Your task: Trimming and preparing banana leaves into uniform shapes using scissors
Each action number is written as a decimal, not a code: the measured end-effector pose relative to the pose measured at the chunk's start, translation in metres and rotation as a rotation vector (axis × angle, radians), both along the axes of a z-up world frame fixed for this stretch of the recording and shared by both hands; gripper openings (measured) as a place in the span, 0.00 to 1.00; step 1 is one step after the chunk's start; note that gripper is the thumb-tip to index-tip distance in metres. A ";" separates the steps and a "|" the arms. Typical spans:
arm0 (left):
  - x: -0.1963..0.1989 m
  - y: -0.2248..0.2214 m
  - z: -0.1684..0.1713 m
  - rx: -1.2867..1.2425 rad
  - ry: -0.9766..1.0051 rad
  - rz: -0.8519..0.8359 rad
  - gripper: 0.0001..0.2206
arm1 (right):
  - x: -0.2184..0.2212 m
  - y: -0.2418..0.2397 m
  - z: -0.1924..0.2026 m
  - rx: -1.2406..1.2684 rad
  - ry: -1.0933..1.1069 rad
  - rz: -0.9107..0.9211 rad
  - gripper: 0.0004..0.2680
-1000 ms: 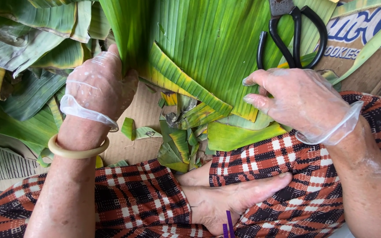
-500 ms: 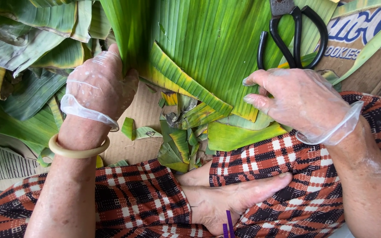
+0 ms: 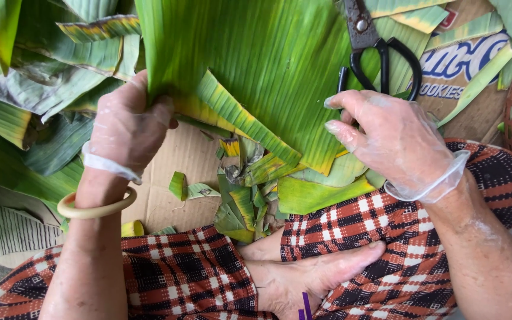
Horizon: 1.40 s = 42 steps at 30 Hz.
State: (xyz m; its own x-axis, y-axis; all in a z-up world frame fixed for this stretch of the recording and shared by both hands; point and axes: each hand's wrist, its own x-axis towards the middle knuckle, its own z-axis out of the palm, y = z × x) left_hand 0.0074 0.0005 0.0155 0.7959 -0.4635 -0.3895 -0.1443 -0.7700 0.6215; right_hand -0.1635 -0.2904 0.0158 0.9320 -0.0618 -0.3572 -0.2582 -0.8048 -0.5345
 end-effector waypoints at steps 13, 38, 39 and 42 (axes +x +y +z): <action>0.005 0.009 0.003 0.145 0.173 0.093 0.20 | 0.002 -0.009 -0.016 -0.159 0.026 -0.058 0.22; -0.015 -0.022 -0.006 0.294 -0.904 -0.296 0.55 | 0.007 -0.023 -0.024 0.152 0.016 -0.480 0.24; -0.018 -0.030 -0.014 0.294 -0.907 -0.295 0.55 | 0.007 -0.023 -0.024 0.152 0.013 -0.480 0.24; -0.017 -0.056 -0.035 0.284 -0.855 -0.456 0.51 | 0.007 -0.028 -0.024 0.531 -0.069 -0.595 0.24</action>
